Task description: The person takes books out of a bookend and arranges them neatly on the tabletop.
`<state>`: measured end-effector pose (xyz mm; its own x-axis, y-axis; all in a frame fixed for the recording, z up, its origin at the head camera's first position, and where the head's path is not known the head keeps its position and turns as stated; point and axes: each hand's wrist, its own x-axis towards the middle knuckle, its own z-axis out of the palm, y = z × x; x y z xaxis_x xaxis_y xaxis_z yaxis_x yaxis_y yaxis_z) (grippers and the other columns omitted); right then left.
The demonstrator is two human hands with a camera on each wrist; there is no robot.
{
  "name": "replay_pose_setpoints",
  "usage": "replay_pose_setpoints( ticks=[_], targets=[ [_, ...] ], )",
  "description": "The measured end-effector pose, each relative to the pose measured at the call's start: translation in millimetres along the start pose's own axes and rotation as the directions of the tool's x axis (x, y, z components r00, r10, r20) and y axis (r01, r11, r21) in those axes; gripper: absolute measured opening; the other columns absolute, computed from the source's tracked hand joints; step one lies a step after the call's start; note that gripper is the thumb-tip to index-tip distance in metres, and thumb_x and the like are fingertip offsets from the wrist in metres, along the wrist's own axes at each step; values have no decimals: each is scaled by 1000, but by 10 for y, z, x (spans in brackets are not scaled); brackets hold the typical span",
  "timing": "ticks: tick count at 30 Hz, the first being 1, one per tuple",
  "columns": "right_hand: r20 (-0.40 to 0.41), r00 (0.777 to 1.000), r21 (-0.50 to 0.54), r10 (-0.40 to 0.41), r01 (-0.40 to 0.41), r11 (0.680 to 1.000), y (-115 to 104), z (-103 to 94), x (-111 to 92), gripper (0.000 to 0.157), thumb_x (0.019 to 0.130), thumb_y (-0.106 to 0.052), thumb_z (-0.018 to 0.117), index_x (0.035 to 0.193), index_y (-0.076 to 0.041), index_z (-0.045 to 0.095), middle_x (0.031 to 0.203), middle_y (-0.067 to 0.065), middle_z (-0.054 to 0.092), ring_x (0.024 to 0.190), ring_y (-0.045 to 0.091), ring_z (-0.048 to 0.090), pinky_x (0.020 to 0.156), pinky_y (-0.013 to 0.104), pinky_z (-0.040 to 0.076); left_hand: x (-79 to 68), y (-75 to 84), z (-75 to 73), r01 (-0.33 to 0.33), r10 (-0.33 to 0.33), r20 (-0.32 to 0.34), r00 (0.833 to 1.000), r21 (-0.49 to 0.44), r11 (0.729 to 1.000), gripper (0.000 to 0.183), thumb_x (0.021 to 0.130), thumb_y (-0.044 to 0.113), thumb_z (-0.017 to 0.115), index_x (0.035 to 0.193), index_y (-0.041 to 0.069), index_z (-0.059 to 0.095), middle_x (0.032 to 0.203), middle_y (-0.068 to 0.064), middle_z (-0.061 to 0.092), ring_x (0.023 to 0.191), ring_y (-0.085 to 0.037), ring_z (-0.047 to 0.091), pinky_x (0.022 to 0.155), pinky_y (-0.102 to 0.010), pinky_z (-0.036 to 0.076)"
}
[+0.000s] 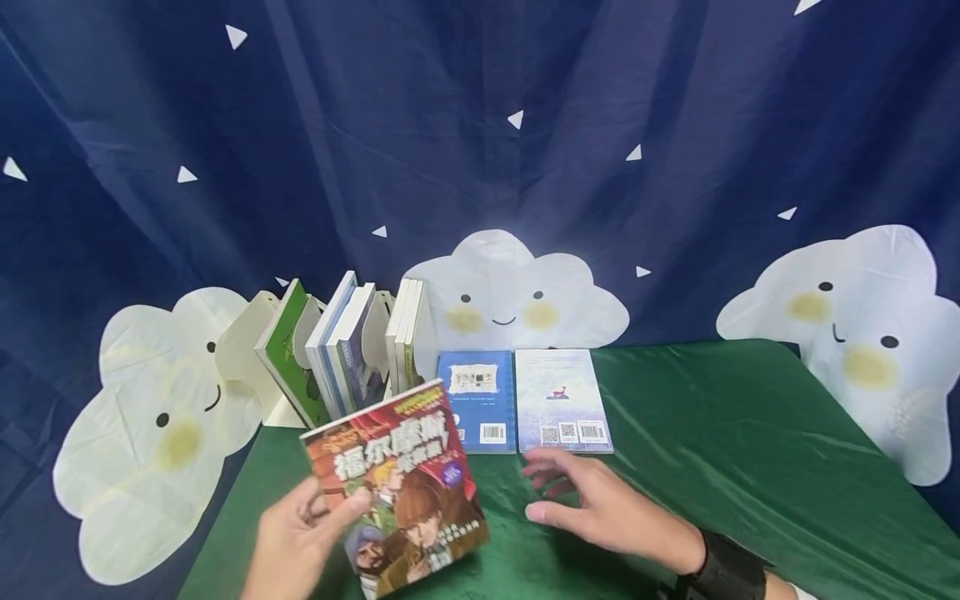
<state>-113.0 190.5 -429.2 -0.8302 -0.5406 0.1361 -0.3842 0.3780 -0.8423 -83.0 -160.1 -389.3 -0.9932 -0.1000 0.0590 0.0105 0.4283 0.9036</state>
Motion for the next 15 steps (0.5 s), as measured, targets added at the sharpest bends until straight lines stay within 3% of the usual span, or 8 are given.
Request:
replay_pose_setpoints(
  ticks=[3,5,9,12,15],
  targets=[
    [51,999,77,-9,5,997,-48,75,-22,51,94,-33,59,140,-24,37,124,-1,58,106,16,58,88,37,51,-23,15,164,4,2,71,998,-86,996,25,81,26,75,99,12,65,72,0,71,66,-17,66,66,-28,54],
    [69,998,125,-4,-5,992,-83,117,-39,50,95,-32,58,140,-23,38,125,1,58,105,17,59,86,35,52,-32,21,257,7,6,113,994,-111,994,23,80,26,76,95,12,65,65,0,67,59,-14,61,58,-26,52],
    [59,998,209,-12,0,978,-151,194,-61,44,96,-26,58,136,-18,42,120,3,62,103,15,61,81,33,54,-39,26,405,26,13,219,976,-175,984,23,82,24,74,98,10,65,68,-1,70,63,-17,64,62,-28,53],
    [13,999,237,-46,42,971,-186,228,-71,35,97,-22,56,129,-15,46,110,2,67,89,14,65,70,32,57,-36,22,479,49,21,294,956,-229,972,25,85,21,71,104,7,63,79,-4,73,73,-24,68,71,-32,56],
    [-19,995,256,-97,99,962,-185,235,-92,27,98,-16,53,124,-13,46,98,2,70,72,11,64,56,33,57,-32,22,526,74,18,342,939,-253,965,26,86,21,70,104,5,62,81,-7,73,75,-26,67,68,-32,56]
  ],
)
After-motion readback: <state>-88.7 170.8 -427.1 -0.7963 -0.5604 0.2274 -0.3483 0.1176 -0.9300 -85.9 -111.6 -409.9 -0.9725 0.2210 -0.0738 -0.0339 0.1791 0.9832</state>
